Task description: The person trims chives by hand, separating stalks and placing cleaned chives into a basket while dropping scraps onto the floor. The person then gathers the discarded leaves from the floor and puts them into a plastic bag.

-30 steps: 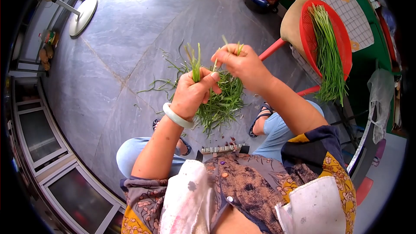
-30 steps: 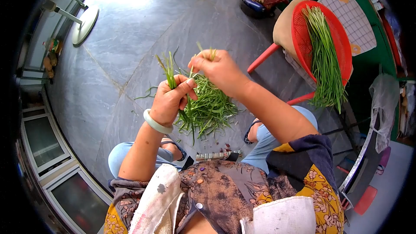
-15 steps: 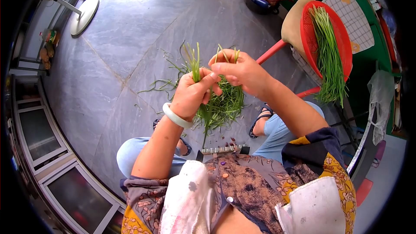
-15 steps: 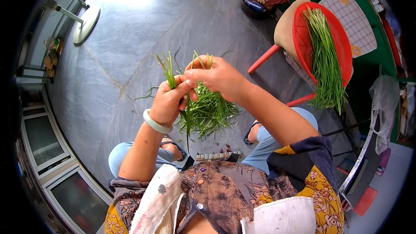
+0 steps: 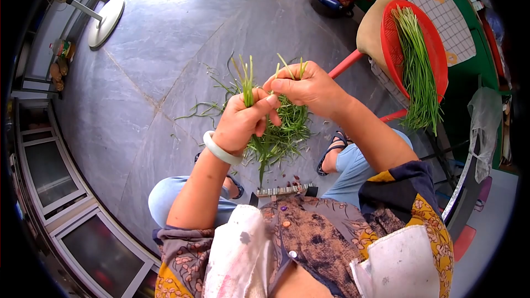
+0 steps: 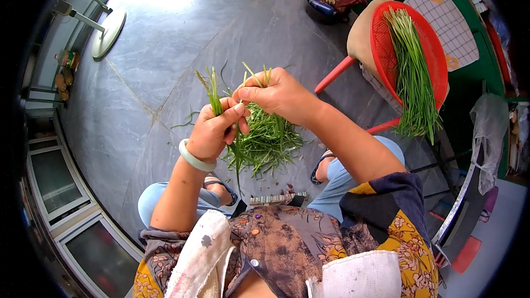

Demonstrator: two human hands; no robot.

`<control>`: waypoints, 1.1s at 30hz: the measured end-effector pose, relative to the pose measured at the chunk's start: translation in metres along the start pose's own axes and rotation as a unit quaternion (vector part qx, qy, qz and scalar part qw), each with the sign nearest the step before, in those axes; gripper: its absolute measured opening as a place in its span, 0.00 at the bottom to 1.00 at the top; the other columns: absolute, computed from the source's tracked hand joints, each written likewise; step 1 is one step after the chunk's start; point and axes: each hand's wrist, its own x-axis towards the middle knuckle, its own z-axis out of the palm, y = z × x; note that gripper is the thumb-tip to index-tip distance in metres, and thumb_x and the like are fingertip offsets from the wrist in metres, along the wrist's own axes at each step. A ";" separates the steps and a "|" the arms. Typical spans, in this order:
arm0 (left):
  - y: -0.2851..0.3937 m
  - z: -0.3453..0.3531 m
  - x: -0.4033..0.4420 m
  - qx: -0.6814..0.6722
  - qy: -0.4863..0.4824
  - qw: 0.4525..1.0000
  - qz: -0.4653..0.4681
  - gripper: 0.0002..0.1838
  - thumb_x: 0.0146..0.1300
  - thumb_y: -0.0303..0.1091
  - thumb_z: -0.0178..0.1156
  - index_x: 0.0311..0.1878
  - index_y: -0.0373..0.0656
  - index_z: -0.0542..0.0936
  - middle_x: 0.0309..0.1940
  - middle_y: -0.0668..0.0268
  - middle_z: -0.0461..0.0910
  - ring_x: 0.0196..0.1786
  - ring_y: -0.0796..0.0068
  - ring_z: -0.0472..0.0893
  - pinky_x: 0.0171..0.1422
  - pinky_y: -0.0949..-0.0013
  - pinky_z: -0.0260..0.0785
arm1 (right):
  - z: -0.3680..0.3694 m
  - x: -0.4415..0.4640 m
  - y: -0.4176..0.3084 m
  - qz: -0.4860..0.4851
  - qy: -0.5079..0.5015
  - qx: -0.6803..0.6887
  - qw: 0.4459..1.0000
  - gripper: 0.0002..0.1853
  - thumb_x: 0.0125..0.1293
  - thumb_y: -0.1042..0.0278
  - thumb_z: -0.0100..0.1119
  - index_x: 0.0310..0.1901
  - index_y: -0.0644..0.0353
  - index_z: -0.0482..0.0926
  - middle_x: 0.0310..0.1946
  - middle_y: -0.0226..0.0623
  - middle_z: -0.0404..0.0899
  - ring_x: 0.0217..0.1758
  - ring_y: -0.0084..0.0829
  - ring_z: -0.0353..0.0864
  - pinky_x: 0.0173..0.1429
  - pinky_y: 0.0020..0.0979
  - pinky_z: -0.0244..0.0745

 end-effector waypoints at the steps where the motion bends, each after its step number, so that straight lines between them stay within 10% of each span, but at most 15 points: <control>1: 0.001 -0.002 -0.001 -0.016 -0.015 1.000 -0.012 0.08 0.69 0.35 0.55 0.38 0.40 0.78 0.23 0.67 0.79 0.17 0.86 0.69 0.19 0.82 0.56 | -0.002 0.000 -0.002 0.004 -0.018 0.006 1.000 0.10 0.66 0.65 0.58 0.38 0.63 0.84 0.23 0.22 0.77 0.20 0.10 0.63 0.23 0.17 0.55; 15: 0.000 -0.008 -0.003 -0.066 -0.069 0.995 -0.008 0.10 0.71 0.35 0.52 0.43 0.37 0.77 0.29 0.65 0.80 0.22 0.84 0.75 0.17 0.83 0.56 | -0.009 -0.002 -0.003 0.013 -0.084 0.039 0.996 0.11 0.68 0.66 0.52 0.37 0.61 0.82 0.26 0.22 0.77 0.22 0.10 0.63 0.24 0.16 0.55; 33: 0.005 -0.007 -0.005 -0.076 -0.036 0.996 0.008 0.13 0.71 0.37 0.49 0.39 0.37 0.78 0.21 0.63 0.79 0.14 0.86 0.63 0.16 0.82 0.50 | -0.034 0.015 0.020 -0.096 0.106 -0.130 0.981 0.10 0.61 0.65 0.64 0.29 0.63 0.82 0.21 0.21 0.75 0.24 0.12 0.65 0.26 0.21 0.59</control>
